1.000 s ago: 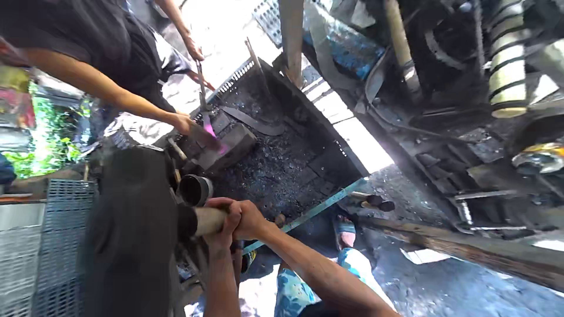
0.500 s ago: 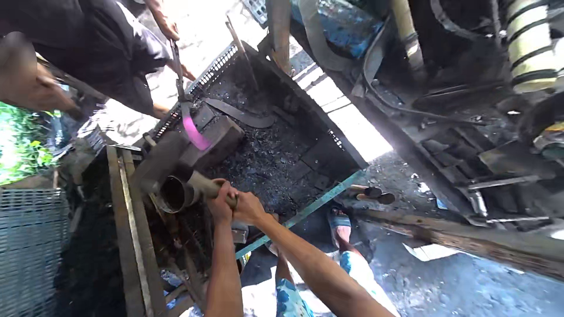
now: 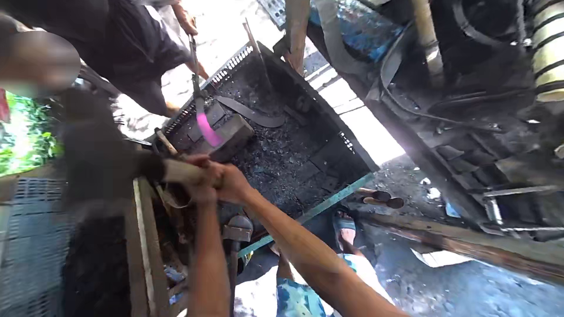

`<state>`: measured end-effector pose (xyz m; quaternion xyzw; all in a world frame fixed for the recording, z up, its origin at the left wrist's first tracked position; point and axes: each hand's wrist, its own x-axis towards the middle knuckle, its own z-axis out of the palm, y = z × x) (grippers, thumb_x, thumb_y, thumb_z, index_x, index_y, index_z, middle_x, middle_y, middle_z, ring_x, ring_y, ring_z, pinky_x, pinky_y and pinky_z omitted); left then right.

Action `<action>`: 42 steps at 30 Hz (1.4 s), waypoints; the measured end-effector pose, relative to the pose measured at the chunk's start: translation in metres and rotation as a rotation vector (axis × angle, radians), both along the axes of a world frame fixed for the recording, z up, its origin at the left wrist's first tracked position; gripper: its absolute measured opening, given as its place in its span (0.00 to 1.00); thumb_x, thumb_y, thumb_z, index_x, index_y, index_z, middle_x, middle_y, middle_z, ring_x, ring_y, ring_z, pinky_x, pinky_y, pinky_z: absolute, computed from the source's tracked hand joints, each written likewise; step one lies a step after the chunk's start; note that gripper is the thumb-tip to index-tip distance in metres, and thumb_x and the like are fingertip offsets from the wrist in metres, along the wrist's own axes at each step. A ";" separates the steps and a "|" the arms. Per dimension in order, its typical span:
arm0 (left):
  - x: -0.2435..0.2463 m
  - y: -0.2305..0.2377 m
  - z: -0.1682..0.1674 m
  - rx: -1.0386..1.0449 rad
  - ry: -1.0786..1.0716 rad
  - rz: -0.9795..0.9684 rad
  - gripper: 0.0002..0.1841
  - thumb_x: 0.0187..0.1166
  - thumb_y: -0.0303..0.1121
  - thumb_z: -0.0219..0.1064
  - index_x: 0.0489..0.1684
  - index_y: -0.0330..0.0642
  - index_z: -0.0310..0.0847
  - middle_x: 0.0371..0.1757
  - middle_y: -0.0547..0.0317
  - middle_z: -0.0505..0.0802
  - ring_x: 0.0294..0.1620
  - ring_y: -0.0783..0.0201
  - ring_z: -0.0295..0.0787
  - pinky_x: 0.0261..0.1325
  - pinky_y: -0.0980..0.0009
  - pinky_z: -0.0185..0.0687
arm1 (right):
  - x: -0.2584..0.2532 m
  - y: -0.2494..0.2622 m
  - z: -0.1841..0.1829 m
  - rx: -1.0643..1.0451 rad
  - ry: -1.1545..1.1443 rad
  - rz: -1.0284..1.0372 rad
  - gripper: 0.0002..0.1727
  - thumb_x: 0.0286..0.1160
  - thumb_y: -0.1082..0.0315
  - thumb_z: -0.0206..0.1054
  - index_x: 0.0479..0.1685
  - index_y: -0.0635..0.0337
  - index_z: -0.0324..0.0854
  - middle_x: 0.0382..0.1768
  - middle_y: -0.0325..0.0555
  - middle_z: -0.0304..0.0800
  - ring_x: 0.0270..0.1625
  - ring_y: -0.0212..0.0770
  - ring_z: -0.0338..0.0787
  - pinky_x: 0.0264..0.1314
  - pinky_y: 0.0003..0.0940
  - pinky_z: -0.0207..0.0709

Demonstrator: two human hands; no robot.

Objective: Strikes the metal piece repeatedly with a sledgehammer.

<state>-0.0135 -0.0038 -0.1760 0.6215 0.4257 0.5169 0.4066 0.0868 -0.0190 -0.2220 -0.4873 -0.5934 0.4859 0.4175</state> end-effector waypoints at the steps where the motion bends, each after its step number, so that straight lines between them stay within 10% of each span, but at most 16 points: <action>1: 0.002 -0.008 -0.062 -0.219 0.021 0.107 0.14 0.78 0.40 0.73 0.55 0.45 0.84 0.35 0.65 0.91 0.30 0.69 0.87 0.36 0.68 0.89 | -0.002 -0.021 -0.056 -0.233 0.011 0.036 0.22 0.59 0.53 0.80 0.54 0.47 0.87 0.41 0.43 0.94 0.43 0.44 0.93 0.46 0.57 0.88; 4: 0.016 -0.026 -0.100 -0.502 0.129 0.189 0.16 0.77 0.40 0.75 0.47 0.34 0.86 0.23 0.49 0.89 0.21 0.55 0.87 0.29 0.57 0.89 | 0.006 -0.056 -0.096 -0.474 0.136 0.056 0.17 0.58 0.54 0.77 0.41 0.55 0.86 0.33 0.46 0.90 0.36 0.44 0.91 0.42 0.55 0.85; 10: 0.053 -0.088 0.155 0.060 0.203 -0.059 0.23 0.59 0.43 0.88 0.46 0.42 0.84 0.35 0.64 0.95 0.37 0.68 0.94 0.45 0.69 0.94 | 0.028 -0.070 0.119 0.251 0.447 -0.078 0.33 0.58 0.54 0.81 0.69 0.51 0.86 0.55 0.40 0.96 0.57 0.37 0.94 0.61 0.49 0.90; 14: 0.054 -0.054 0.232 0.312 0.241 -0.294 0.10 0.74 0.39 0.78 0.48 0.52 0.89 0.37 0.74 0.95 0.38 0.77 0.92 0.44 0.77 0.90 | 0.053 -0.020 0.205 0.476 0.300 -0.109 0.16 0.49 0.64 0.81 0.36 0.63 0.88 0.32 0.48 0.92 0.37 0.47 0.92 0.38 0.52 0.84; 17: 0.056 0.003 0.160 0.227 0.152 -0.199 0.22 0.67 0.50 0.82 0.52 0.55 0.80 0.32 0.74 0.90 0.28 0.75 0.86 0.36 0.75 0.87 | 0.045 0.023 0.133 0.343 0.121 -0.115 0.23 0.43 0.60 0.84 0.45 0.52 0.88 0.34 0.40 0.93 0.37 0.42 0.93 0.35 0.53 0.87; 19: 0.033 0.010 0.021 -0.048 0.004 -0.024 0.21 0.71 0.44 0.80 0.59 0.50 0.82 0.40 0.67 0.91 0.33 0.71 0.87 0.39 0.71 0.88 | 0.029 0.008 0.016 -0.030 0.043 -0.026 0.25 0.52 0.54 0.84 0.53 0.45 0.87 0.38 0.42 0.94 0.41 0.46 0.94 0.41 0.60 0.88; 21: 0.021 -0.001 -0.098 -0.380 -0.129 0.129 0.08 0.79 0.37 0.70 0.47 0.44 0.84 0.26 0.65 0.89 0.21 0.68 0.85 0.28 0.66 0.88 | 0.020 -0.028 -0.073 -0.406 -0.025 0.029 0.21 0.56 0.51 0.78 0.49 0.48 0.87 0.39 0.49 0.93 0.43 0.52 0.93 0.44 0.65 0.85; 23: 0.010 -0.017 -0.124 -0.500 -0.292 0.112 0.07 0.81 0.34 0.63 0.45 0.41 0.82 0.17 0.62 0.83 0.16 0.64 0.82 0.28 0.62 0.87 | 0.024 -0.046 -0.078 -0.505 -0.197 0.102 0.27 0.54 0.43 0.75 0.53 0.47 0.86 0.42 0.51 0.94 0.47 0.56 0.94 0.44 0.67 0.83; 30: 0.001 -0.094 0.162 0.195 -0.115 -0.167 0.18 0.73 0.40 0.78 0.58 0.47 0.85 0.26 0.62 0.89 0.26 0.64 0.86 0.40 0.63 0.88 | 0.005 -0.071 0.139 0.338 0.034 0.089 0.24 0.49 0.48 0.81 0.39 0.54 0.86 0.35 0.43 0.93 0.42 0.46 0.94 0.43 0.54 0.85; 34: 0.007 -0.050 0.242 0.408 0.066 -0.251 0.18 0.69 0.51 0.79 0.49 0.53 0.86 0.28 0.70 0.90 0.29 0.68 0.87 0.43 0.66 0.88 | 0.000 -0.009 0.213 0.657 0.179 -0.007 0.20 0.40 0.57 0.85 0.33 0.56 0.87 0.29 0.42 0.90 0.36 0.44 0.91 0.39 0.50 0.83; 36: 0.010 -0.009 0.195 0.402 0.040 -0.232 0.21 0.68 0.51 0.81 0.52 0.53 0.84 0.31 0.70 0.90 0.29 0.69 0.86 0.39 0.68 0.87 | -0.001 0.022 0.168 0.602 0.122 -0.077 0.24 0.37 0.58 0.87 0.39 0.55 0.89 0.32 0.42 0.92 0.37 0.43 0.92 0.39 0.50 0.84; 39: 0.001 -0.005 -0.002 -0.051 0.008 0.006 0.18 0.75 0.40 0.76 0.60 0.48 0.82 0.39 0.68 0.91 0.34 0.71 0.87 0.41 0.71 0.88 | -0.005 -0.007 -0.007 -0.029 0.029 -0.014 0.25 0.53 0.53 0.84 0.53 0.47 0.88 0.38 0.41 0.94 0.42 0.44 0.93 0.42 0.57 0.88; 42: 0.001 -0.032 -0.122 -0.500 -0.021 0.245 0.10 0.78 0.33 0.70 0.50 0.38 0.85 0.20 0.56 0.87 0.19 0.60 0.85 0.29 0.59 0.88 | -0.004 -0.059 -0.096 -0.508 -0.104 0.050 0.23 0.56 0.45 0.75 0.47 0.48 0.87 0.38 0.48 0.93 0.43 0.52 0.93 0.42 0.63 0.85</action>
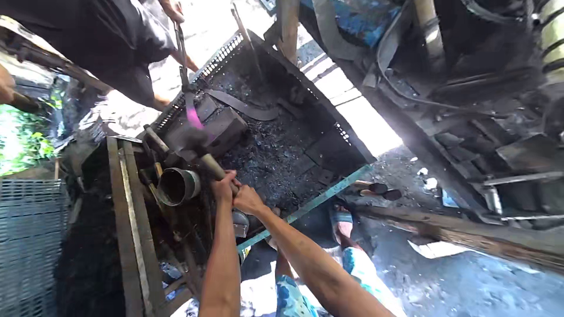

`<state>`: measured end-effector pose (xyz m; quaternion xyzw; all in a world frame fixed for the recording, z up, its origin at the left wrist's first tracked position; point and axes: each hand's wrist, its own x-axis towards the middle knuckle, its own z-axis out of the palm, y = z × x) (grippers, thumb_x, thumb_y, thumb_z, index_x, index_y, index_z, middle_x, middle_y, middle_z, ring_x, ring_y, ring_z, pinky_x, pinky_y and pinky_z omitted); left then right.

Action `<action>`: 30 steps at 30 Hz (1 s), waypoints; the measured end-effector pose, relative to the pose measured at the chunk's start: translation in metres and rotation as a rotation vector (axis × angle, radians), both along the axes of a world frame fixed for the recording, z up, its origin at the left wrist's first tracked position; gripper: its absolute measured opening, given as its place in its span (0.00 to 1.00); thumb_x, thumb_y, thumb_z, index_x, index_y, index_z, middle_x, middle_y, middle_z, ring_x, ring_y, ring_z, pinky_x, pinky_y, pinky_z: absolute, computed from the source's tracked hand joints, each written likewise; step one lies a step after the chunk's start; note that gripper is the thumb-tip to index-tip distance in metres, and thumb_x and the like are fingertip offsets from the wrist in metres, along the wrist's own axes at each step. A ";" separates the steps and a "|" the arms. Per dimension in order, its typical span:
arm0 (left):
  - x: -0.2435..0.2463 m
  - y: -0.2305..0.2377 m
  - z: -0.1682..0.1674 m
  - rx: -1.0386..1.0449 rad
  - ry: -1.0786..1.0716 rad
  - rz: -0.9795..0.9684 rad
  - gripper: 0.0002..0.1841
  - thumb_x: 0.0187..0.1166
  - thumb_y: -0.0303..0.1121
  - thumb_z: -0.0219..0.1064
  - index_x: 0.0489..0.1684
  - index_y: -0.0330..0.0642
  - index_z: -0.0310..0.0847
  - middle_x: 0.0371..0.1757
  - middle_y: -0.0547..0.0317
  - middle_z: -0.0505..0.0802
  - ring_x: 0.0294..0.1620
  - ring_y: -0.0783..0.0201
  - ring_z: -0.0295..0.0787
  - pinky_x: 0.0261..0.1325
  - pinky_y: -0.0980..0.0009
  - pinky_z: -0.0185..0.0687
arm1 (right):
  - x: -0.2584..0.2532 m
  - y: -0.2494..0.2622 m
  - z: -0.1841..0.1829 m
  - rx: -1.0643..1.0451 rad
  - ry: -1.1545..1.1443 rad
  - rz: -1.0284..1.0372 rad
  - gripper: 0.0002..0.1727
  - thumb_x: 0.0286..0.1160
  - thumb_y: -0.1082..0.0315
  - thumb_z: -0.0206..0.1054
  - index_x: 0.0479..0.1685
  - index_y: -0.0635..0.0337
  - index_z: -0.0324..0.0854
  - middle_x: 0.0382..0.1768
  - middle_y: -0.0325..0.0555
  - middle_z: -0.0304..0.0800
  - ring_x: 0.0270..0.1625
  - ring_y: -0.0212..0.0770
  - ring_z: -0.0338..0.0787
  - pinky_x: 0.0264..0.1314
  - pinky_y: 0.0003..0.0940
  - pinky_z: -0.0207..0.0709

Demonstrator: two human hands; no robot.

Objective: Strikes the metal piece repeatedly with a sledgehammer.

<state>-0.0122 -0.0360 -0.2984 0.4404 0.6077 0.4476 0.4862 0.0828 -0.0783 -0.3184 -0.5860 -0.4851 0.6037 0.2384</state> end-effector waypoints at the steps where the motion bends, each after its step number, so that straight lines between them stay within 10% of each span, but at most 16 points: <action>1: -0.002 -0.009 0.010 0.048 -0.049 -0.021 0.11 0.78 0.32 0.68 0.52 0.36 0.83 0.21 0.55 0.86 0.20 0.60 0.84 0.31 0.59 0.88 | 0.007 -0.004 0.015 0.024 -0.064 0.065 0.27 0.55 0.42 0.74 0.52 0.46 0.86 0.42 0.48 0.94 0.47 0.53 0.94 0.45 0.65 0.84; 5: -0.008 -0.049 0.188 0.528 -0.284 -0.266 0.19 0.75 0.39 0.74 0.60 0.38 0.83 0.26 0.56 0.88 0.26 0.60 0.85 0.39 0.59 0.87 | 0.014 -0.015 0.161 0.564 0.009 0.109 0.28 0.47 0.44 0.80 0.47 0.50 0.86 0.38 0.44 0.95 0.44 0.49 0.95 0.44 0.60 0.85; 10: -0.012 -0.036 0.362 0.866 0.040 -0.495 0.19 0.72 0.50 0.77 0.56 0.53 0.87 0.31 0.68 0.91 0.31 0.67 0.88 0.44 0.65 0.88 | -0.006 0.034 0.305 1.154 0.221 -0.041 0.23 0.39 0.53 0.86 0.35 0.56 0.88 0.32 0.41 0.92 0.38 0.43 0.92 0.41 0.49 0.84; 13: -0.009 0.019 0.332 0.909 0.055 -0.495 0.22 0.69 0.53 0.79 0.56 0.54 0.84 0.32 0.71 0.91 0.31 0.69 0.87 0.42 0.67 0.87 | -0.009 0.084 0.279 1.189 0.203 -0.129 0.27 0.34 0.58 0.86 0.42 0.55 0.89 0.35 0.41 0.93 0.40 0.43 0.92 0.41 0.50 0.84; 16: -0.019 0.032 0.140 0.547 -0.007 -0.271 0.20 0.75 0.42 0.77 0.62 0.49 0.81 0.45 0.67 0.92 0.38 0.71 0.88 0.44 0.71 0.89 | -0.014 0.060 0.113 0.570 0.114 -0.066 0.27 0.52 0.55 0.85 0.57 0.46 0.87 0.40 0.40 0.95 0.43 0.42 0.94 0.43 0.55 0.89; 19: -0.018 0.006 0.004 -0.005 -0.002 -0.075 0.11 0.80 0.38 0.70 0.47 0.39 0.85 0.23 0.59 0.88 0.20 0.63 0.85 0.29 0.63 0.87 | -0.016 0.006 -0.002 -0.025 0.135 -0.014 0.16 0.56 0.55 0.77 0.39 0.53 0.86 0.33 0.48 0.90 0.38 0.49 0.91 0.41 0.61 0.83; 21: -0.010 -0.015 0.036 0.020 0.000 -0.112 0.17 0.74 0.36 0.74 0.54 0.35 0.83 0.25 0.52 0.88 0.22 0.58 0.86 0.32 0.58 0.89 | -0.007 -0.012 0.017 0.068 0.148 -0.009 0.20 0.53 0.50 0.79 0.40 0.52 0.85 0.34 0.44 0.91 0.40 0.46 0.92 0.43 0.58 0.85; 26: 0.005 -0.073 0.256 0.528 -0.064 -0.406 0.27 0.61 0.38 0.87 0.59 0.42 0.84 0.36 0.56 0.93 0.33 0.63 0.90 0.42 0.65 0.91 | -0.003 -0.037 0.194 0.667 0.376 -0.071 0.32 0.58 0.48 0.80 0.68 0.43 0.87 0.53 0.35 0.97 0.55 0.35 0.94 0.57 0.50 0.91; 30: 0.025 -0.032 0.372 0.750 0.164 -0.634 0.16 0.70 0.49 0.79 0.46 0.51 0.86 0.28 0.72 0.91 0.28 0.73 0.87 0.39 0.74 0.88 | 0.004 0.027 0.287 1.057 0.345 -0.139 0.19 0.40 0.59 0.84 0.32 0.59 0.86 0.28 0.45 0.90 0.35 0.46 0.91 0.37 0.52 0.84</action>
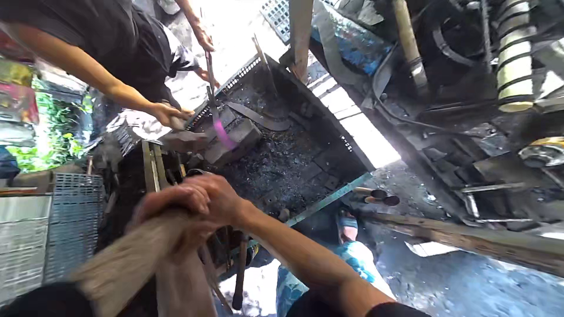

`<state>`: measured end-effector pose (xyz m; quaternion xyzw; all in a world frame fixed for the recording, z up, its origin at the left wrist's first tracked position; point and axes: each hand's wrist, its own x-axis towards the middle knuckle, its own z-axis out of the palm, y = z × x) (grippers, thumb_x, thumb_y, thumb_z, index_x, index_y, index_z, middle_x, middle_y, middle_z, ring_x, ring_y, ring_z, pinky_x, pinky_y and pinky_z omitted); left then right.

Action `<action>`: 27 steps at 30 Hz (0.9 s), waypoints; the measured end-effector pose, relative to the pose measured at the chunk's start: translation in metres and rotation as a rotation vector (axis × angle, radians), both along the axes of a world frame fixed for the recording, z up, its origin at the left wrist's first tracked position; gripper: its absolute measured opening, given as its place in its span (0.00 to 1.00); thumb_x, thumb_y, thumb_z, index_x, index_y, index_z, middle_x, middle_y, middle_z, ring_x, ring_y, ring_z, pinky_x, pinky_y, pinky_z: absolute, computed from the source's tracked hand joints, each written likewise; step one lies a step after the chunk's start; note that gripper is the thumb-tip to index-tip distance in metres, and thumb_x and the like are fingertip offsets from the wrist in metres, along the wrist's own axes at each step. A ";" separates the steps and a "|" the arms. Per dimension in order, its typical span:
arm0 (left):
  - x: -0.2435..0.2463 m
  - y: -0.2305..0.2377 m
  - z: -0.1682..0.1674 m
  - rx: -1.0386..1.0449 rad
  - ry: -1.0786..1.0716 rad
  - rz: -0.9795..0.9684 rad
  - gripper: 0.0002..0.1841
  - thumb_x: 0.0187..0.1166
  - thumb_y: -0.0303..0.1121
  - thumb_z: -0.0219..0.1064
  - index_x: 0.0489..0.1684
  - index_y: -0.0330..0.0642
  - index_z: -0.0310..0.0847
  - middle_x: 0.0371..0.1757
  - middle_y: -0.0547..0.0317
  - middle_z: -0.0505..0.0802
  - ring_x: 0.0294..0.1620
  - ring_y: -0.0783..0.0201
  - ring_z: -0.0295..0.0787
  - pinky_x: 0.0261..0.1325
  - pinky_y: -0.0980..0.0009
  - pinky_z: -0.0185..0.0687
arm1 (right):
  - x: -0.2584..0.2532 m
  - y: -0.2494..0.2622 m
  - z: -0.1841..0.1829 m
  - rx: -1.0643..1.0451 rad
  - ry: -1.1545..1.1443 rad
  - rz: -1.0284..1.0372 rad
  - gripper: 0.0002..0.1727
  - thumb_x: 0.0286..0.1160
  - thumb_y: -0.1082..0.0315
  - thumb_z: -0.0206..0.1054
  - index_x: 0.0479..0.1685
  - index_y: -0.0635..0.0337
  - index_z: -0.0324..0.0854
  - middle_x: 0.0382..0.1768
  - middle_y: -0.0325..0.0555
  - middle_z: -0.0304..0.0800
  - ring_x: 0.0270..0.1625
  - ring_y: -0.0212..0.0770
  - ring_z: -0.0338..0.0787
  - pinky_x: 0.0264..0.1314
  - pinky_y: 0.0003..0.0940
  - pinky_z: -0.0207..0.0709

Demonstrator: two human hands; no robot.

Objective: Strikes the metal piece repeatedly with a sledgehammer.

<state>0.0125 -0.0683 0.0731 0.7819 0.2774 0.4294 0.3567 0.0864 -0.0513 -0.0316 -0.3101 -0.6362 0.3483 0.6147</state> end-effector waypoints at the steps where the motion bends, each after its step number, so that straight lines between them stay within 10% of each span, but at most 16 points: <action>1: -0.007 0.023 -0.008 0.042 -0.043 -0.026 0.17 0.70 0.49 0.78 0.46 0.50 0.86 0.27 0.70 0.89 0.26 0.70 0.86 0.38 0.70 0.88 | 0.001 0.023 0.000 0.043 -0.028 -0.038 0.22 0.35 0.60 0.86 0.32 0.57 0.85 0.28 0.43 0.89 0.34 0.45 0.90 0.35 0.50 0.82; 5: -0.030 0.072 -0.203 -0.265 -0.238 0.165 0.21 0.72 0.49 0.78 0.58 0.52 0.82 0.36 0.70 0.90 0.30 0.73 0.85 0.38 0.73 0.87 | -0.003 0.040 -0.153 -0.451 -0.243 0.027 0.27 0.49 0.54 0.86 0.53 0.48 0.87 0.38 0.41 0.94 0.41 0.44 0.93 0.41 0.56 0.88; 8: -0.044 0.045 -0.359 -0.749 -0.235 0.450 0.12 0.80 0.41 0.70 0.49 0.42 0.83 0.23 0.62 0.87 0.19 0.64 0.84 0.27 0.63 0.88 | -0.017 -0.016 -0.279 -1.069 -0.206 0.208 0.18 0.59 0.52 0.77 0.44 0.53 0.87 0.36 0.48 0.92 0.39 0.48 0.92 0.43 0.59 0.85; 10: -0.034 0.031 -0.343 -0.760 -0.221 0.485 0.13 0.75 0.34 0.71 0.48 0.35 0.80 0.20 0.54 0.85 0.17 0.58 0.84 0.28 0.57 0.88 | -0.010 -0.030 -0.272 -1.010 -0.227 0.184 0.20 0.55 0.50 0.77 0.42 0.53 0.86 0.35 0.46 0.92 0.41 0.48 0.92 0.44 0.60 0.85; 14: -0.029 -0.026 -0.167 -0.362 -0.209 0.234 0.29 0.62 0.41 0.86 0.62 0.42 0.83 0.40 0.58 0.94 0.35 0.64 0.90 0.45 0.65 0.91 | -0.008 -0.057 -0.133 -0.479 -0.077 0.096 0.28 0.52 0.46 0.82 0.54 0.48 0.89 0.42 0.37 0.96 0.46 0.37 0.95 0.48 0.52 0.91; 17: -0.014 -0.022 -0.058 -0.088 -0.144 0.024 0.24 0.65 0.42 0.84 0.59 0.48 0.86 0.31 0.65 0.92 0.30 0.66 0.89 0.44 0.65 0.91 | -0.003 -0.036 -0.042 -0.125 0.077 0.057 0.25 0.56 0.47 0.78 0.43 0.59 0.91 0.39 0.47 0.96 0.45 0.46 0.95 0.49 0.53 0.87; 20: -0.016 0.023 -0.027 0.051 -0.072 0.000 0.20 0.68 0.45 0.82 0.54 0.50 0.86 0.29 0.67 0.90 0.28 0.66 0.87 0.41 0.63 0.90 | 0.004 0.023 -0.008 0.048 0.026 -0.013 0.19 0.41 0.60 0.84 0.32 0.58 0.87 0.29 0.44 0.90 0.36 0.45 0.91 0.39 0.50 0.84; 22: -0.013 0.053 -0.072 -0.103 -0.058 0.138 0.20 0.64 0.47 0.84 0.49 0.54 0.83 0.25 0.69 0.88 0.25 0.69 0.85 0.37 0.68 0.88 | 0.003 0.052 -0.053 -0.053 -0.074 -0.042 0.25 0.38 0.60 0.86 0.44 0.56 0.90 0.35 0.42 0.94 0.40 0.43 0.93 0.40 0.52 0.86; 25: -0.024 0.058 -0.269 -0.505 -0.219 0.351 0.15 0.71 0.35 0.74 0.53 0.45 0.81 0.31 0.66 0.89 0.26 0.70 0.86 0.31 0.71 0.88 | -0.004 0.019 -0.212 -0.687 -0.220 0.112 0.23 0.57 0.53 0.81 0.55 0.45 0.87 0.39 0.42 0.94 0.43 0.44 0.94 0.45 0.59 0.88; 27: -0.035 0.040 -0.360 -0.801 -0.219 0.520 0.09 0.81 0.36 0.68 0.48 0.39 0.82 0.22 0.60 0.86 0.20 0.63 0.85 0.28 0.62 0.89 | -0.012 -0.019 -0.280 -1.044 -0.233 0.193 0.18 0.58 0.53 0.76 0.45 0.49 0.87 0.36 0.47 0.92 0.40 0.47 0.92 0.42 0.59 0.85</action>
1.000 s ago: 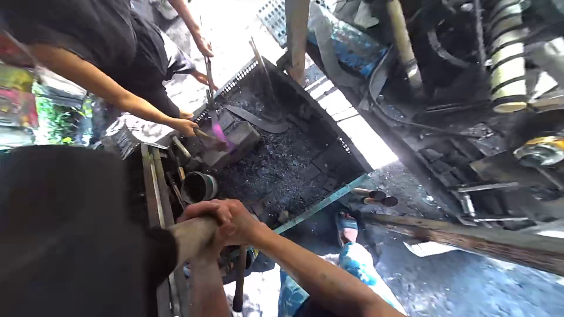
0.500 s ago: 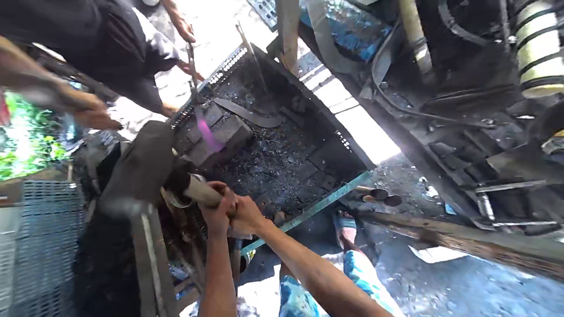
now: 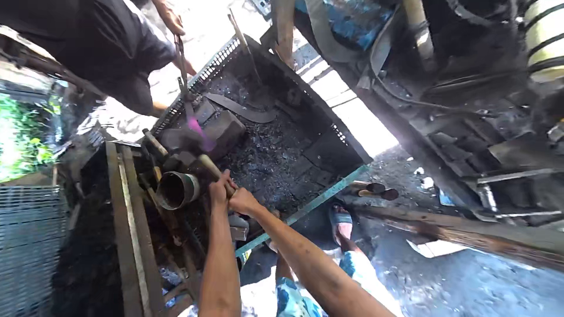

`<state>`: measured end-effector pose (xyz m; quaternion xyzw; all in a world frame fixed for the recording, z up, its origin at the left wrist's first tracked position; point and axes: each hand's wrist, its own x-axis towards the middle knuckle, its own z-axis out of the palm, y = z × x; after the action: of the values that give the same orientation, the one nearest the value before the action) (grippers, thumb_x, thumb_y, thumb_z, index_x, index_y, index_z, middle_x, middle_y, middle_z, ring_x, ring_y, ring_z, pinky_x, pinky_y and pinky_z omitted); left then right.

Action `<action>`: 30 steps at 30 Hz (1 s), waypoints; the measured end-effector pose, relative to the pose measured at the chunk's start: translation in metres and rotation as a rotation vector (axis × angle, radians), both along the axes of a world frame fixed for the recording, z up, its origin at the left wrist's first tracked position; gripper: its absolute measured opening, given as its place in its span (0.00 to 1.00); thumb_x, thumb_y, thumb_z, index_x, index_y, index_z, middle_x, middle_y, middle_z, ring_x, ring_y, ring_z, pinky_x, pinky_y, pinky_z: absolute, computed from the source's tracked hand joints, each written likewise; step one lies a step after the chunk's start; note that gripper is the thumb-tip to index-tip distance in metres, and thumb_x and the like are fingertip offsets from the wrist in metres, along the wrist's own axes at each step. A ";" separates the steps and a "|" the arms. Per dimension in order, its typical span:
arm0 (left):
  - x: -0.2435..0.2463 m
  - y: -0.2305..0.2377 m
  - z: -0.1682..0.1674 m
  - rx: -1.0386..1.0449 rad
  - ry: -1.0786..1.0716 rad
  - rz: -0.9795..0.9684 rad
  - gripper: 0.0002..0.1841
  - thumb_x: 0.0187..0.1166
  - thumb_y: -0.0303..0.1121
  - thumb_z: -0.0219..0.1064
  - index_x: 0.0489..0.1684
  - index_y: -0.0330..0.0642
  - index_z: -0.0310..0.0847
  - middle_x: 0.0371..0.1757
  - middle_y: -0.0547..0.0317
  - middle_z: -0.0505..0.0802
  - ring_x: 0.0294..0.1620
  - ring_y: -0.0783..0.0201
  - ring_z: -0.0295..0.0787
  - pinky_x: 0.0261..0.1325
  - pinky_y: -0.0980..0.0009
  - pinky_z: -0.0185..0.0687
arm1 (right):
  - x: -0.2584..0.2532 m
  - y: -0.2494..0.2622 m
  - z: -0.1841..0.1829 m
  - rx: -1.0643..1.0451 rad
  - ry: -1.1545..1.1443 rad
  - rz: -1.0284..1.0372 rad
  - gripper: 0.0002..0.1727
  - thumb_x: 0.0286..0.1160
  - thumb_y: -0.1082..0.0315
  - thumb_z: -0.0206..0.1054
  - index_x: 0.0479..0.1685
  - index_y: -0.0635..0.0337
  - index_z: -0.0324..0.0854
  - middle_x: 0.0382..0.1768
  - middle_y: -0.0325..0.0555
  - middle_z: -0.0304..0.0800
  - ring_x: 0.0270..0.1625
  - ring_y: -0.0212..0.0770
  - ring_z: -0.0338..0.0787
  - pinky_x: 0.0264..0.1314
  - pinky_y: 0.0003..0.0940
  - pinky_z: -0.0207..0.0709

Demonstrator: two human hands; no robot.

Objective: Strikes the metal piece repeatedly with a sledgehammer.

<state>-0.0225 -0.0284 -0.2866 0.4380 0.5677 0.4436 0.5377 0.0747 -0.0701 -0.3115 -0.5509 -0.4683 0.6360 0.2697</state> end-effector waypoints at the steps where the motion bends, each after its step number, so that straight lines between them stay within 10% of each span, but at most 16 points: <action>1: 0.001 -0.007 -0.008 -0.032 -0.014 0.030 0.10 0.79 0.35 0.68 0.46 0.37 0.81 0.19 0.57 0.85 0.18 0.60 0.84 0.28 0.59 0.89 | 0.003 -0.009 -0.007 -0.023 -0.031 0.031 0.20 0.56 0.50 0.76 0.44 0.51 0.86 0.36 0.47 0.92 0.41 0.49 0.92 0.43 0.61 0.85; 8: 0.012 -0.075 0.266 0.703 0.024 -0.346 0.22 0.67 0.42 0.83 0.59 0.48 0.86 0.31 0.64 0.92 0.31 0.66 0.88 0.43 0.66 0.89 | 0.013 -0.030 0.214 0.791 0.170 -0.032 0.29 0.49 0.50 0.82 0.55 0.51 0.90 0.46 0.41 0.97 0.51 0.43 0.94 0.55 0.54 0.87; 11: 0.009 -0.043 0.334 0.936 0.127 -0.419 0.20 0.69 0.46 0.81 0.57 0.52 0.86 0.33 0.69 0.92 0.33 0.67 0.90 0.47 0.65 0.91 | 0.011 0.021 0.284 1.114 0.235 -0.158 0.19 0.41 0.59 0.84 0.31 0.59 0.87 0.30 0.44 0.91 0.37 0.45 0.91 0.40 0.51 0.84; 14: 0.010 0.020 0.291 0.944 0.102 -0.398 0.22 0.70 0.51 0.80 0.56 0.51 0.83 0.32 0.70 0.90 0.31 0.69 0.88 0.43 0.67 0.89 | 0.007 0.072 0.246 1.074 0.094 -0.189 0.24 0.37 0.58 0.86 0.39 0.55 0.89 0.32 0.41 0.92 0.37 0.42 0.92 0.36 0.50 0.84; 18: -0.013 0.015 0.038 0.245 -0.001 -0.107 0.13 0.77 0.39 0.72 0.54 0.45 0.82 0.30 0.65 0.89 0.26 0.69 0.86 0.34 0.68 0.88 | -0.011 0.022 0.029 0.200 0.021 -0.033 0.19 0.59 0.54 0.79 0.50 0.48 0.87 0.36 0.44 0.93 0.39 0.45 0.93 0.42 0.58 0.87; 20: -0.010 0.001 -0.004 0.018 0.096 0.003 0.14 0.79 0.40 0.72 0.48 0.37 0.86 0.22 0.55 0.88 0.19 0.59 0.85 0.28 0.60 0.88 | -0.012 0.001 -0.011 0.023 0.079 -0.005 0.16 0.57 0.55 0.76 0.39 0.55 0.86 0.31 0.47 0.91 0.34 0.46 0.91 0.38 0.56 0.85; 27: 0.003 -0.069 0.263 0.618 0.104 -0.342 0.27 0.62 0.36 0.86 0.62 0.46 0.84 0.37 0.58 0.93 0.37 0.62 0.91 0.47 0.62 0.91 | 0.002 -0.026 0.212 0.772 0.302 -0.148 0.29 0.57 0.48 0.80 0.61 0.47 0.90 0.50 0.36 0.97 0.54 0.36 0.94 0.56 0.49 0.90; 30: 0.014 -0.045 0.333 0.860 0.135 -0.467 0.25 0.64 0.37 0.85 0.60 0.50 0.84 0.31 0.64 0.92 0.32 0.64 0.89 0.46 0.62 0.91 | 0.007 0.010 0.275 1.030 0.297 -0.203 0.21 0.57 0.51 0.76 0.38 0.60 0.89 0.36 0.47 0.94 0.44 0.46 0.93 0.48 0.51 0.85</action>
<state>-0.0085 -0.0731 0.0465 0.7634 0.2536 0.4760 0.3553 0.0818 -0.0603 -0.0363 -0.2943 -0.6206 0.3659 0.6280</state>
